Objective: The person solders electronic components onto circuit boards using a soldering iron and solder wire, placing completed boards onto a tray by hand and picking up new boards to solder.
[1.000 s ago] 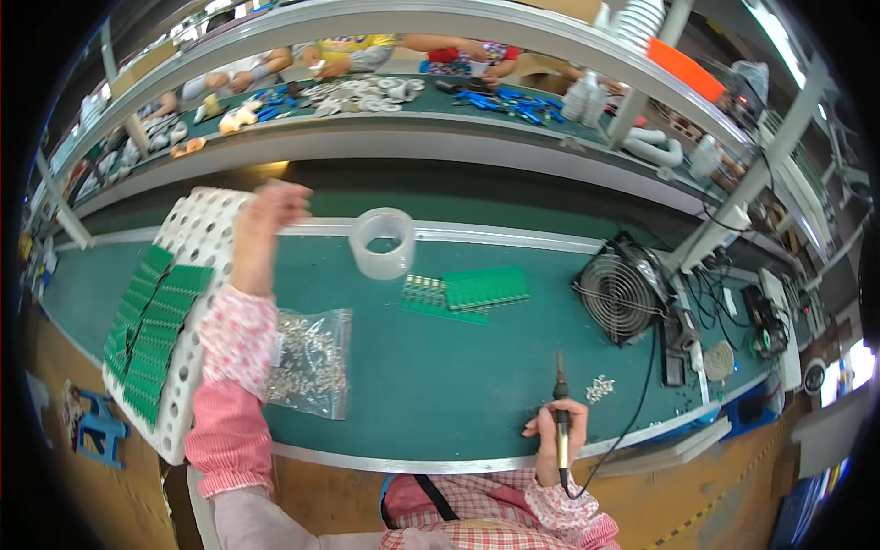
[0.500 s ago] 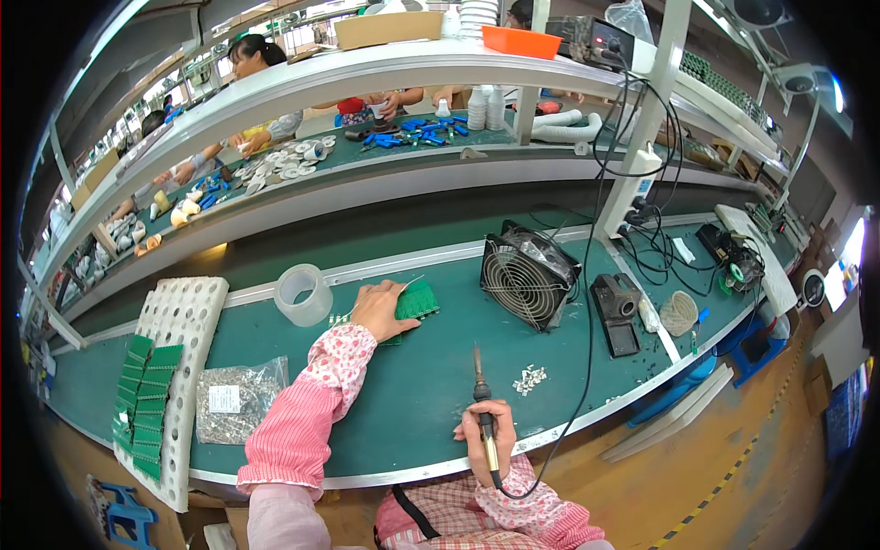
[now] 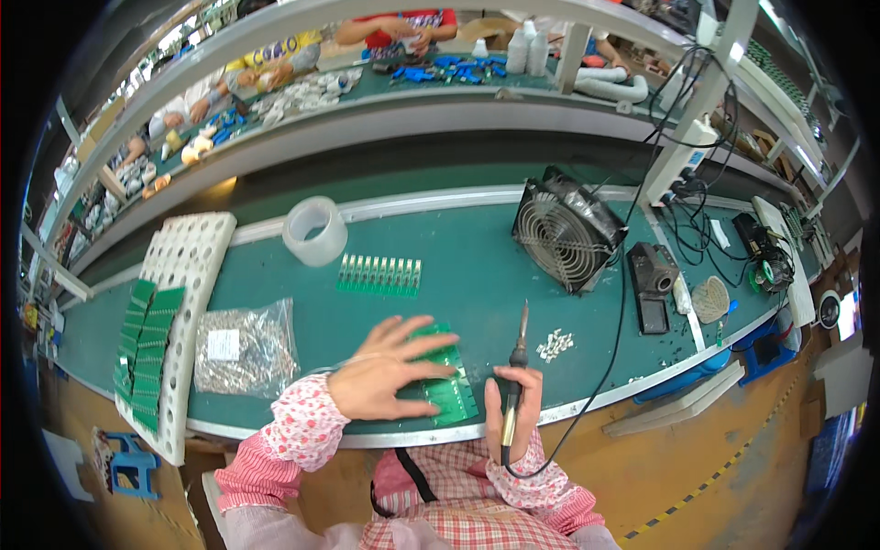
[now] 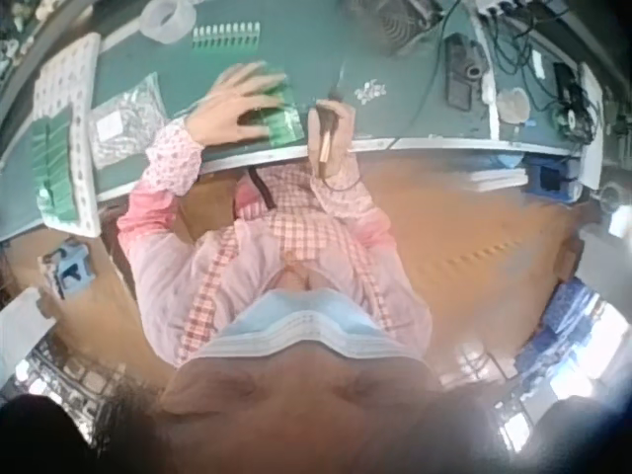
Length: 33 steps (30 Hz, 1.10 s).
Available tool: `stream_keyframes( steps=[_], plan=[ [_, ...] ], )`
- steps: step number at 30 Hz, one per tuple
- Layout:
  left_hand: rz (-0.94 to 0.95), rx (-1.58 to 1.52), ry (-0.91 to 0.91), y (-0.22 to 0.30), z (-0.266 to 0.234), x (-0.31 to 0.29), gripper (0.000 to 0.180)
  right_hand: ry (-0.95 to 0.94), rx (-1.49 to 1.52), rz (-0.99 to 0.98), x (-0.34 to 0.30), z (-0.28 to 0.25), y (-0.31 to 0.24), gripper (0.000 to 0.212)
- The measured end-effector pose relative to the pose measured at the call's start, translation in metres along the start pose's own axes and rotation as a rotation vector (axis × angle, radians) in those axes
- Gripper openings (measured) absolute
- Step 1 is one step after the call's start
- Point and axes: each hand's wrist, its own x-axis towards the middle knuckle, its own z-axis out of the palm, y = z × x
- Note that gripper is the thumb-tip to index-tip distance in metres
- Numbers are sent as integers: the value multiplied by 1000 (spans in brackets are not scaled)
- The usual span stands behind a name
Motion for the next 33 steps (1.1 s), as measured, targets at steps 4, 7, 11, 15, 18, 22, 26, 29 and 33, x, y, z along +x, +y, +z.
stream_keyframes(
  steps=[4,7,11,15,18,22,26,29,33],
  plan=[
    [-261,-201,463,-17,24,-34,25,-139,-143,-15,8,10,-13,33],
    [-453,-370,577,-25,40,-48,39,-242,-251,-52,3,11,-8,38],
    [-479,-307,567,-31,46,-52,37,-339,-343,-62,-6,11,-11,40],
    [-478,-247,582,-44,44,-39,31,-355,-356,-113,-2,12,-19,36],
    [-443,-225,592,-52,44,-26,27,-329,-313,-201,9,7,-13,31],
    [-413,-289,654,-56,57,-24,17,-339,-126,-197,23,0,-10,17],
    [-349,-215,680,-52,65,-20,13,-274,28,28,29,10,-5,12],
    [-324,-231,644,-51,65,-13,15,-192,136,124,35,18,-6,18],
    [-303,-302,618,-55,59,-6,19,-182,166,141,36,11,-1,16]
  ],
)
